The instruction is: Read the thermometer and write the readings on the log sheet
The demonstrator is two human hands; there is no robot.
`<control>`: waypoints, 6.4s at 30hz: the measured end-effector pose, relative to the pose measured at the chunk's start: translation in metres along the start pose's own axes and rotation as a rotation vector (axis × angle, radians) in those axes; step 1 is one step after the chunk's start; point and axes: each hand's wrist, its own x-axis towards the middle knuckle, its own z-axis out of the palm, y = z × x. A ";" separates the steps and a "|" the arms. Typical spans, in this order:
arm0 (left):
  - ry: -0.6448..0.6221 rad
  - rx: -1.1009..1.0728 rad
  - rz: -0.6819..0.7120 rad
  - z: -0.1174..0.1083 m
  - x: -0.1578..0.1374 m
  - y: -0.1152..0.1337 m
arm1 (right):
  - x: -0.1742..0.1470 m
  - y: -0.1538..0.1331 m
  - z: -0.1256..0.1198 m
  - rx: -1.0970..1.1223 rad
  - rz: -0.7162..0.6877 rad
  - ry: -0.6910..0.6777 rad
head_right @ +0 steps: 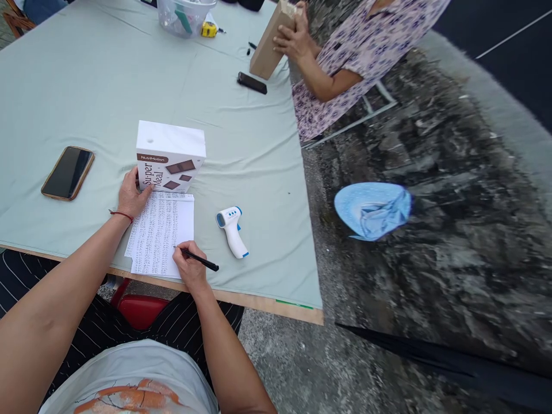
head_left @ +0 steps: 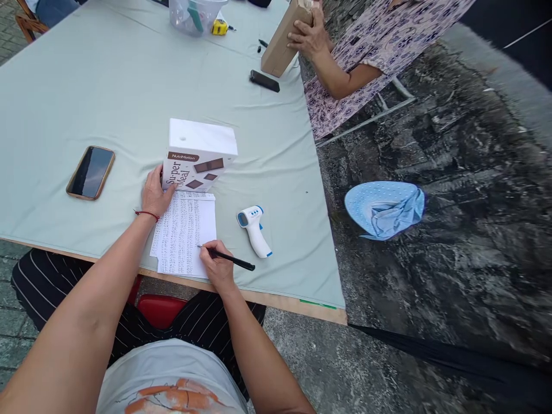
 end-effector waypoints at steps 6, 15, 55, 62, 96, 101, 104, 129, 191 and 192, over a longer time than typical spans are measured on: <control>0.001 -0.006 0.010 0.000 0.000 -0.001 | 0.000 0.000 0.000 -0.005 0.003 -0.011; -0.005 -0.014 -0.002 -0.001 -0.001 0.003 | -0.001 0.003 0.000 -0.007 0.003 0.008; -0.011 -0.006 -0.014 -0.002 -0.001 0.003 | -0.001 0.004 0.000 -0.007 0.054 0.043; -0.033 -0.039 -0.084 0.005 0.007 -0.006 | -0.003 0.004 0.001 -0.026 0.043 0.089; 0.040 0.079 -0.207 0.004 0.006 0.019 | 0.064 0.015 -0.053 0.053 0.219 0.076; -0.052 0.178 -0.234 -0.005 0.005 0.030 | 0.069 -0.031 0.008 0.518 0.272 -0.082; -0.075 0.226 -0.240 -0.007 0.005 0.035 | 0.077 -0.039 0.030 0.540 0.306 -0.061; -0.063 0.242 -0.180 -0.001 0.004 0.028 | 0.076 -0.053 0.034 0.657 0.347 -0.050; -0.057 0.159 -0.131 0.003 0.005 0.029 | 0.015 -0.002 -0.028 0.179 0.016 0.154; -0.058 0.158 -0.132 0.003 0.005 0.029 | 0.011 -0.004 -0.024 0.208 0.047 0.147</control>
